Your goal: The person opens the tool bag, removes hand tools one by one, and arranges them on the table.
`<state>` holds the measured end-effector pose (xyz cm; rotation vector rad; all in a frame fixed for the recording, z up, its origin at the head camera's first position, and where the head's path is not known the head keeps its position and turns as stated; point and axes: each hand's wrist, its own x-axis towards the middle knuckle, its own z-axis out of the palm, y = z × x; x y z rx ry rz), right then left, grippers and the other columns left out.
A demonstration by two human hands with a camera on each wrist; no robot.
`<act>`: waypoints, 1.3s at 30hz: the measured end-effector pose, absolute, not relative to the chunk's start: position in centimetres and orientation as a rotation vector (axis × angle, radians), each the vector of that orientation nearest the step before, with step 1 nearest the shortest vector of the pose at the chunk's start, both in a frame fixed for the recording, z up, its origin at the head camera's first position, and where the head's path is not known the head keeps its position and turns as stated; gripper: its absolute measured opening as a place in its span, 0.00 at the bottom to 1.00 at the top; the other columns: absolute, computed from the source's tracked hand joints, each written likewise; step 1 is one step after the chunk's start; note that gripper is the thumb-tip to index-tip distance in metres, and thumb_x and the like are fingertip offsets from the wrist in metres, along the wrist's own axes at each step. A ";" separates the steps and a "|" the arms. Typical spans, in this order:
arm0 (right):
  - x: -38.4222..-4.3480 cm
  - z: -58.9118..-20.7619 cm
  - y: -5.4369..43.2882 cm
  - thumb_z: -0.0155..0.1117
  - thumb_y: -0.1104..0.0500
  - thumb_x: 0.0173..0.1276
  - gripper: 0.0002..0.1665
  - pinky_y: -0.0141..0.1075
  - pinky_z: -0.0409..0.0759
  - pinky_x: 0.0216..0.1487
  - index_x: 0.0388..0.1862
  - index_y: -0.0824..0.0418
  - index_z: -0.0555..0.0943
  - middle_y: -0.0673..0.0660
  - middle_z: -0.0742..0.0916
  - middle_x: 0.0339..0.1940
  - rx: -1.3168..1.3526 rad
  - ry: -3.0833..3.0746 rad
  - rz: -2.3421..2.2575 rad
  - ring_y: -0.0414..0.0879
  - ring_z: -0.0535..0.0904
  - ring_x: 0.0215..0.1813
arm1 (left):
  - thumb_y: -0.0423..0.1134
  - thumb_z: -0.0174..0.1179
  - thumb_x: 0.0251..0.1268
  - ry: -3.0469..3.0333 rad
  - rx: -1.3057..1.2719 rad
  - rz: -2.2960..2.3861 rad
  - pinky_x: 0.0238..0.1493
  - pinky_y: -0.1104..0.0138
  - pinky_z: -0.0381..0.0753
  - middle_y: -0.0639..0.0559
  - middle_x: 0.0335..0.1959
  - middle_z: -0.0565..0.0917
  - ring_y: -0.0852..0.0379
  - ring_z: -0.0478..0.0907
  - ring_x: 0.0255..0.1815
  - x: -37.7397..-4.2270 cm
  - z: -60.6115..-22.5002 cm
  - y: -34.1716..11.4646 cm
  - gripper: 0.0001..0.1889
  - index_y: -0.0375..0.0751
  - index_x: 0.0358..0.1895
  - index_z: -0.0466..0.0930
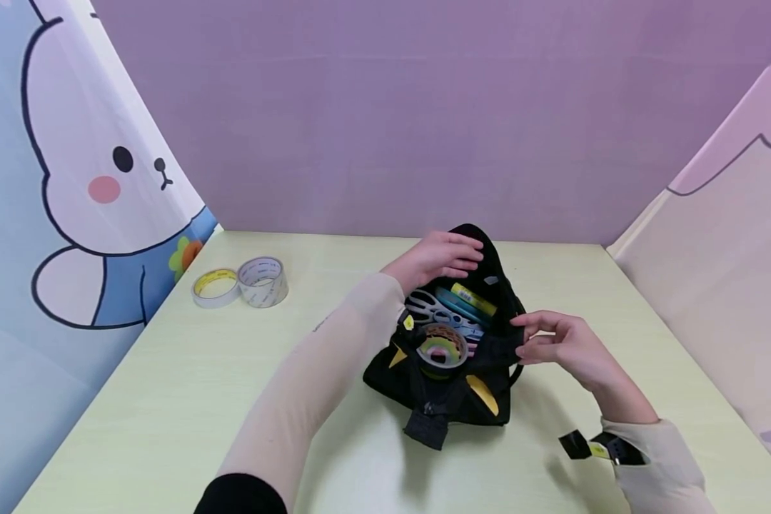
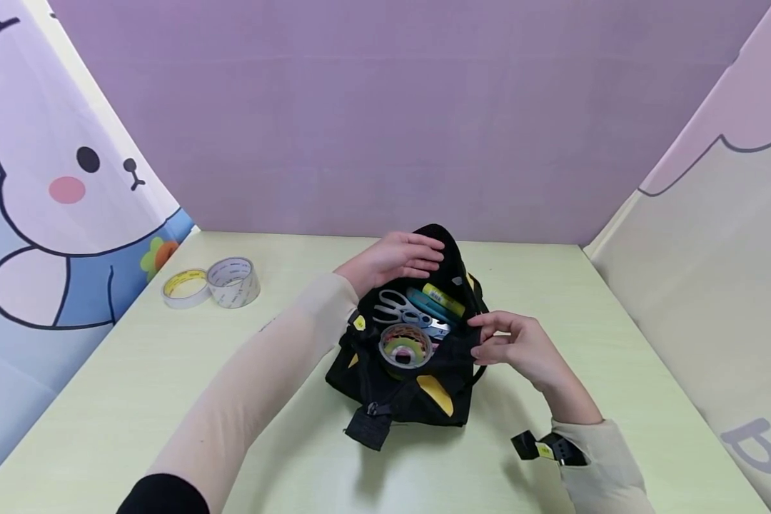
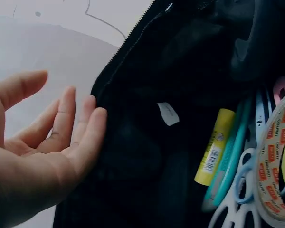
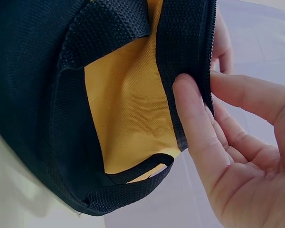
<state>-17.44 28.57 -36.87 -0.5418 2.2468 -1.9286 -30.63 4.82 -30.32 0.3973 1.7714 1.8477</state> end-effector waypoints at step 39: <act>-17.2 -36.8 28.1 0.63 0.79 0.61 0.20 0.43 0.87 0.39 0.51 0.67 0.82 0.54 0.79 0.33 -0.532 2.238 -1.939 0.44 0.86 0.33 | 0.25 0.60 0.62 2.117 0.396 1.025 0.31 0.69 0.76 0.52 0.17 0.76 0.60 0.73 0.21 -31.8 -37.1 1.5 0.04 0.27 0.30 0.81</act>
